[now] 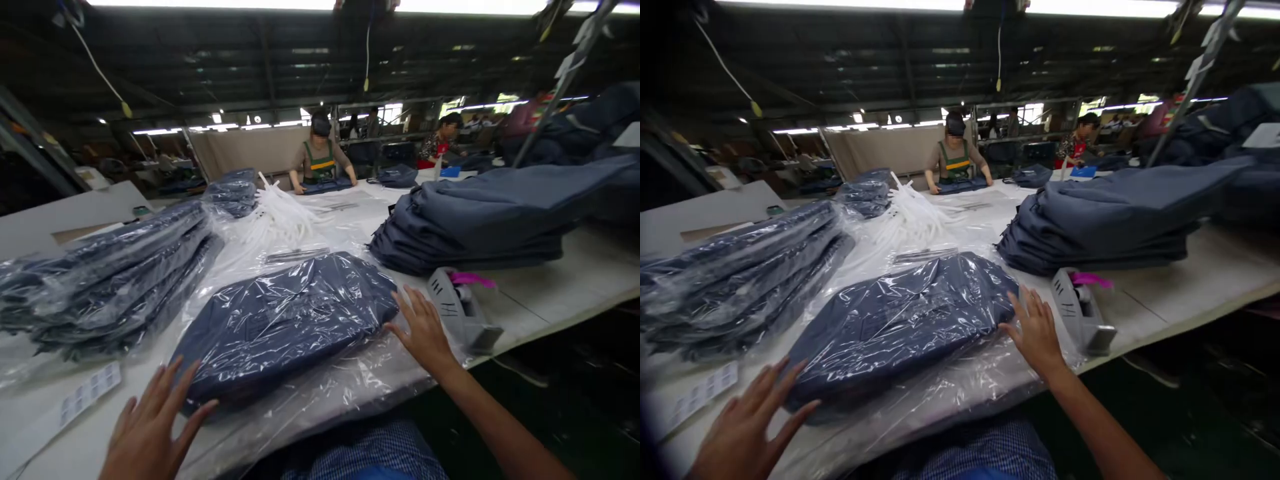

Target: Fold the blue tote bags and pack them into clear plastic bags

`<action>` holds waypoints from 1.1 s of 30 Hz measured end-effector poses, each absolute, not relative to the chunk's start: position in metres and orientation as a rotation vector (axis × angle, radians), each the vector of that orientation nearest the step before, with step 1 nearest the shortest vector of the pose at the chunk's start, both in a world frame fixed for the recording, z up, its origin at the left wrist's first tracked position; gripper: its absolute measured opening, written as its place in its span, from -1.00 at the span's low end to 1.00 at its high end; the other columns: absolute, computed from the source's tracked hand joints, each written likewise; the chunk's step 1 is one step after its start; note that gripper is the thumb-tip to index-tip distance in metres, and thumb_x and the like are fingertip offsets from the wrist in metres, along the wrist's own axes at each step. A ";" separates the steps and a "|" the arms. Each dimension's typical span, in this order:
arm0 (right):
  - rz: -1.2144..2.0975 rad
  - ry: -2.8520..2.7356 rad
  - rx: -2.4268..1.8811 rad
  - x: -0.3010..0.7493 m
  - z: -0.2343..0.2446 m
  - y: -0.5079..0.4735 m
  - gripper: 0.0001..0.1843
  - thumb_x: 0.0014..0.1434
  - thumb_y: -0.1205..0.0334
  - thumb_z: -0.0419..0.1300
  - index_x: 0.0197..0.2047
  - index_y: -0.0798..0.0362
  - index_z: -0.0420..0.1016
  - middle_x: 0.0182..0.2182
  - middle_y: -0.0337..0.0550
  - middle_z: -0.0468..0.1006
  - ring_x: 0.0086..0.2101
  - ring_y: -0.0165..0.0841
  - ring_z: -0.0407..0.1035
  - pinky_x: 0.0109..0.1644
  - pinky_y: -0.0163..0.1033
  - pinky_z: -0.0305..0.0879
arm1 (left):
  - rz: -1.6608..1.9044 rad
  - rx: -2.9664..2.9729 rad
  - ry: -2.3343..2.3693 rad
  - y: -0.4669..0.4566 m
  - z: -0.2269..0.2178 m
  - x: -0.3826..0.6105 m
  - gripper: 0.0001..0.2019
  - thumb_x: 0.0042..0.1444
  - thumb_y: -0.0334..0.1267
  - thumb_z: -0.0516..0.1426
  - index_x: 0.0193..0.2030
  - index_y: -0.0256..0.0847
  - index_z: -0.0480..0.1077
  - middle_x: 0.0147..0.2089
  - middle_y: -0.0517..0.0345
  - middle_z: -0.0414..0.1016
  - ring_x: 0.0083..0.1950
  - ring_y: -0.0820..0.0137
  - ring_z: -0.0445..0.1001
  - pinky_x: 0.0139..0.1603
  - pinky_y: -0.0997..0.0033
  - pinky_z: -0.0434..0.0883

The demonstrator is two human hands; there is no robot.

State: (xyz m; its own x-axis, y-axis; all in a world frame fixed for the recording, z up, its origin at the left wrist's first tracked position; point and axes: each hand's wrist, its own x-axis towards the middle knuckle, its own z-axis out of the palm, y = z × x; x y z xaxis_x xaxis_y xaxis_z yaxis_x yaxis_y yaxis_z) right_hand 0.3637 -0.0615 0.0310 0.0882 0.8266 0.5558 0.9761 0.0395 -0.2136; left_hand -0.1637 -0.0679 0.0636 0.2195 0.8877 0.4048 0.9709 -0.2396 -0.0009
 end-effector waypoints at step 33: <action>-0.038 -2.024 -1.387 0.345 0.007 -0.148 -0.71 0.31 0.38 0.13 -0.02 -0.08 0.60 -0.12 -0.12 0.63 -0.13 -0.27 0.49 0.00 -0.12 0.39 | -0.709 -2.635 -1.356 -0.116 0.022 -0.059 -0.80 0.30 -0.29 0.10 -0.03 -0.08 0.52 -0.05 0.11 0.62 -0.09 0.35 0.58 -0.01 0.37 0.47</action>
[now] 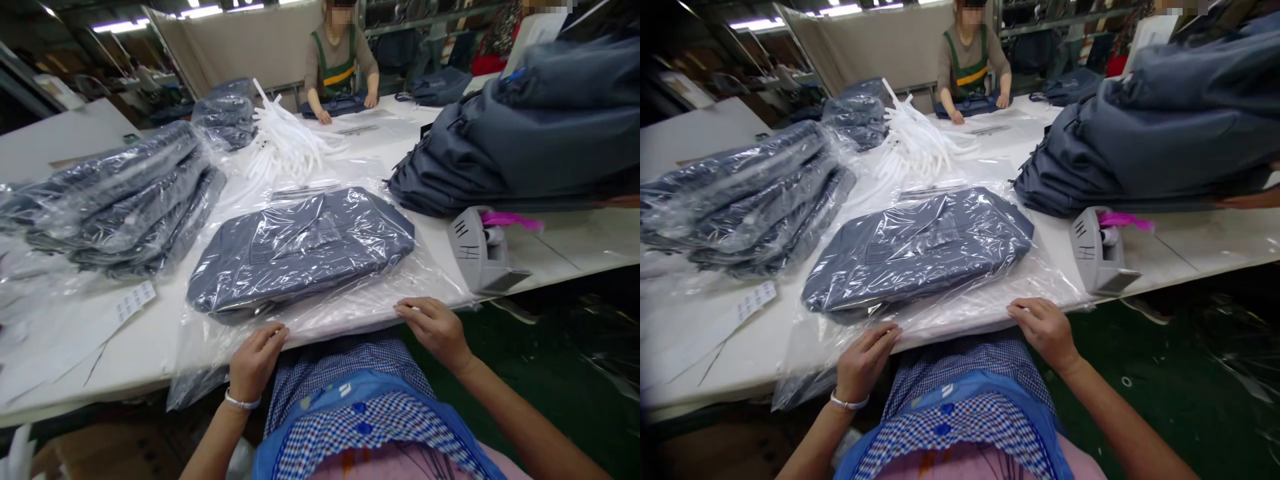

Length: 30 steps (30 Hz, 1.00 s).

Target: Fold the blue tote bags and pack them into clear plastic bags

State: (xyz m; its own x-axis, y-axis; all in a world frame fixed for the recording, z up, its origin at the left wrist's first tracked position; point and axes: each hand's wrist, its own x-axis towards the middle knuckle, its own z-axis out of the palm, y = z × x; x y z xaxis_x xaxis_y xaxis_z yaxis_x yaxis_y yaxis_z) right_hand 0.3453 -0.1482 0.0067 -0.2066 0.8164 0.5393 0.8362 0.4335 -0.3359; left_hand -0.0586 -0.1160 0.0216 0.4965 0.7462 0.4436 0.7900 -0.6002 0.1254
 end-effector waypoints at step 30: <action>1.762 -0.039 -0.823 0.196 -0.003 -0.089 -0.74 0.05 0.20 0.42 -0.22 0.05 0.48 -0.24 -0.11 0.62 -0.11 -0.29 0.52 0.17 -0.09 0.39 | -0.113 -2.847 -1.162 0.014 0.069 0.038 -0.37 0.22 -0.24 0.16 0.41 -0.15 0.11 0.45 -0.14 0.13 0.44 0.05 0.13 0.35 -0.08 0.21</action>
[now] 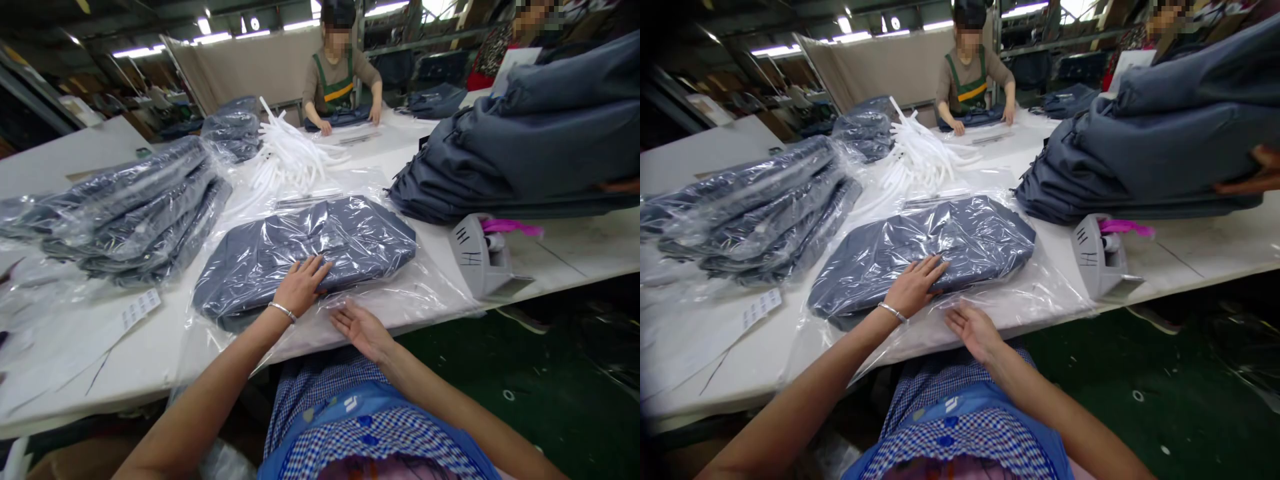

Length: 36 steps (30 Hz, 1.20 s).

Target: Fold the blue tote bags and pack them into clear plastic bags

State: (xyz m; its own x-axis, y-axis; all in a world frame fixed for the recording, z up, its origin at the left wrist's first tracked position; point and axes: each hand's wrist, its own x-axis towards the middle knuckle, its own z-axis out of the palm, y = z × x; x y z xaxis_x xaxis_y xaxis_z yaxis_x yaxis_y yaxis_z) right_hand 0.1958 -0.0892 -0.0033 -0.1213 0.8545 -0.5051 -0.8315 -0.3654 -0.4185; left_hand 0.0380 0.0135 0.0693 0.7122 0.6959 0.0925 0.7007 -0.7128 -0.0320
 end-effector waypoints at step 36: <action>-0.465 -2.359 -1.411 0.367 0.002 -0.007 -0.22 0.22 0.62 -0.06 0.44 -0.11 0.06 0.34 -0.18 0.25 0.37 -0.17 -0.03 0.33 0.09 0.19 | -0.419 -2.394 -1.241 -0.003 0.021 -0.145 -0.20 0.10 -0.59 -0.08 0.48 0.01 -0.06 0.38 0.14 0.27 0.34 0.21 0.33 0.34 0.05 0.25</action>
